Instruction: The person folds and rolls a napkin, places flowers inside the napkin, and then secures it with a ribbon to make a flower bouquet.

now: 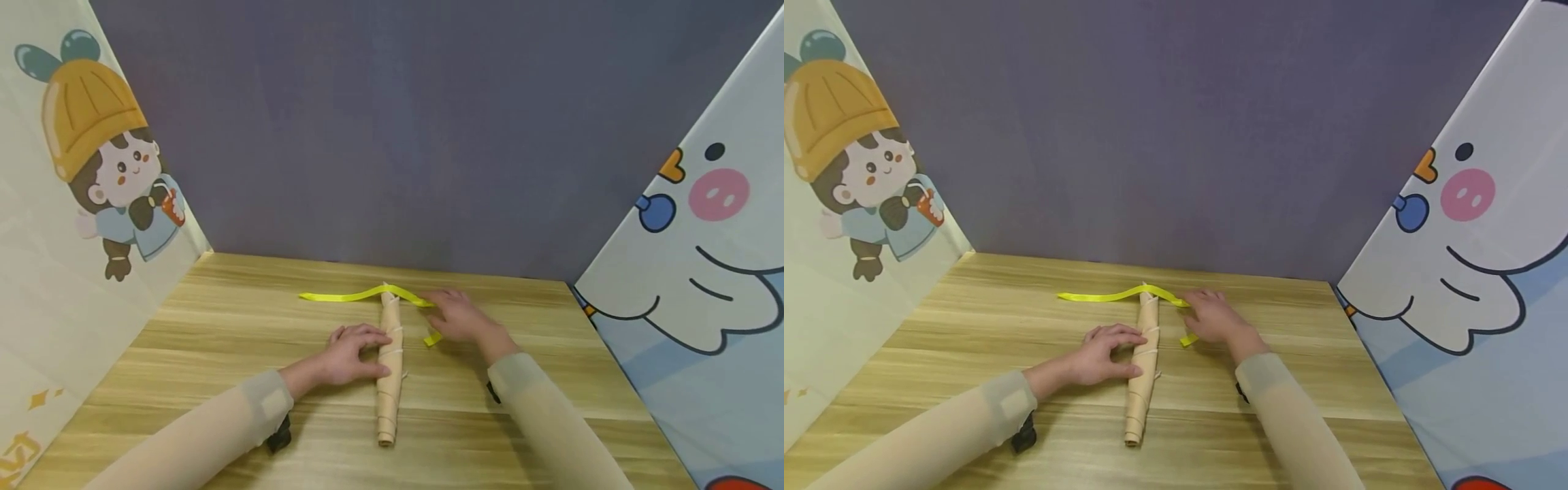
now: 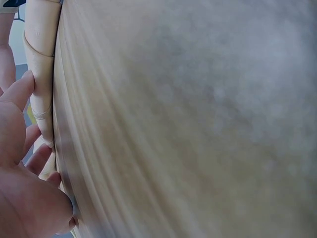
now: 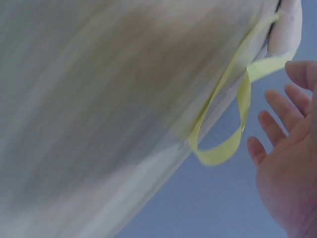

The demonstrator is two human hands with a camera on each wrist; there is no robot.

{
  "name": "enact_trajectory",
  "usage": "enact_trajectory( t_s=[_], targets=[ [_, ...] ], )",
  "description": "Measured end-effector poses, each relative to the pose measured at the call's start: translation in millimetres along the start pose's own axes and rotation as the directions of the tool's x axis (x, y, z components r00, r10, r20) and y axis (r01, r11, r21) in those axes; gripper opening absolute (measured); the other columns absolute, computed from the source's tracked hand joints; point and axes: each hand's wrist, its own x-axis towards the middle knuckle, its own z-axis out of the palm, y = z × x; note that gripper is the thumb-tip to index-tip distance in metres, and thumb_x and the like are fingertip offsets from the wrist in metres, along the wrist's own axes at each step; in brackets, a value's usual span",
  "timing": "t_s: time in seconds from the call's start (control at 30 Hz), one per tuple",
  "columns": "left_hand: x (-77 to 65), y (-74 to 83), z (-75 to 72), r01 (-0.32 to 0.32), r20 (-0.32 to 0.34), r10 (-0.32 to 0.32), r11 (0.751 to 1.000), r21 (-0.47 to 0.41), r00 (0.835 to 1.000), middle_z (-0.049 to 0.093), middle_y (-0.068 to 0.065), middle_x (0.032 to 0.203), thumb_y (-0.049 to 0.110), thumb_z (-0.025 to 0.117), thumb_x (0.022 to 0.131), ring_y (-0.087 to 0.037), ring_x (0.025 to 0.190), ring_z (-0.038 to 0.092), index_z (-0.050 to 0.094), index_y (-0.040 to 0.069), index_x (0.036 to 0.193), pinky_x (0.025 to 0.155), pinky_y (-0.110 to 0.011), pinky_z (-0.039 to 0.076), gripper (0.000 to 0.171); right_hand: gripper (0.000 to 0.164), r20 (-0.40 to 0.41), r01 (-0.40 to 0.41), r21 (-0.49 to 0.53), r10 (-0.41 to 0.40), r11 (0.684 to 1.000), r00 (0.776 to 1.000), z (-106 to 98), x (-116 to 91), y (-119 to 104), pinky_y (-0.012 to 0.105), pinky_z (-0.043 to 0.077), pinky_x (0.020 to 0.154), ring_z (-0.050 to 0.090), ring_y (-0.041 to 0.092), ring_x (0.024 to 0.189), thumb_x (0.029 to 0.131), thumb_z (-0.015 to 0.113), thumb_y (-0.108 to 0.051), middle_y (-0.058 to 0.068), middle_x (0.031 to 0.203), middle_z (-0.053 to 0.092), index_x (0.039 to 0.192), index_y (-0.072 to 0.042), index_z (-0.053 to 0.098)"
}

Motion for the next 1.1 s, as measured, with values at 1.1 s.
enact_trajectory(
  t_s=[1.1],
  targets=[
    [-0.7,-2.3,2.7,-0.039,-0.031,0.039,0.999,-0.010,0.999,0.061,-0.004,0.156,0.054,0.082,0.095,-0.040,0.150,0.047,0.069,0.021,0.148,0.123,-0.078,0.011,0.064,0.064,0.169,-0.254,0.239,0.218,0.937,0.961,21.6,58.9,-18.1,0.063,0.002,0.138,0.021,0.035,0.170,0.118,0.025,-0.051,0.008,0.182,0.030,0.173,-0.021,0.036]
  ],
)
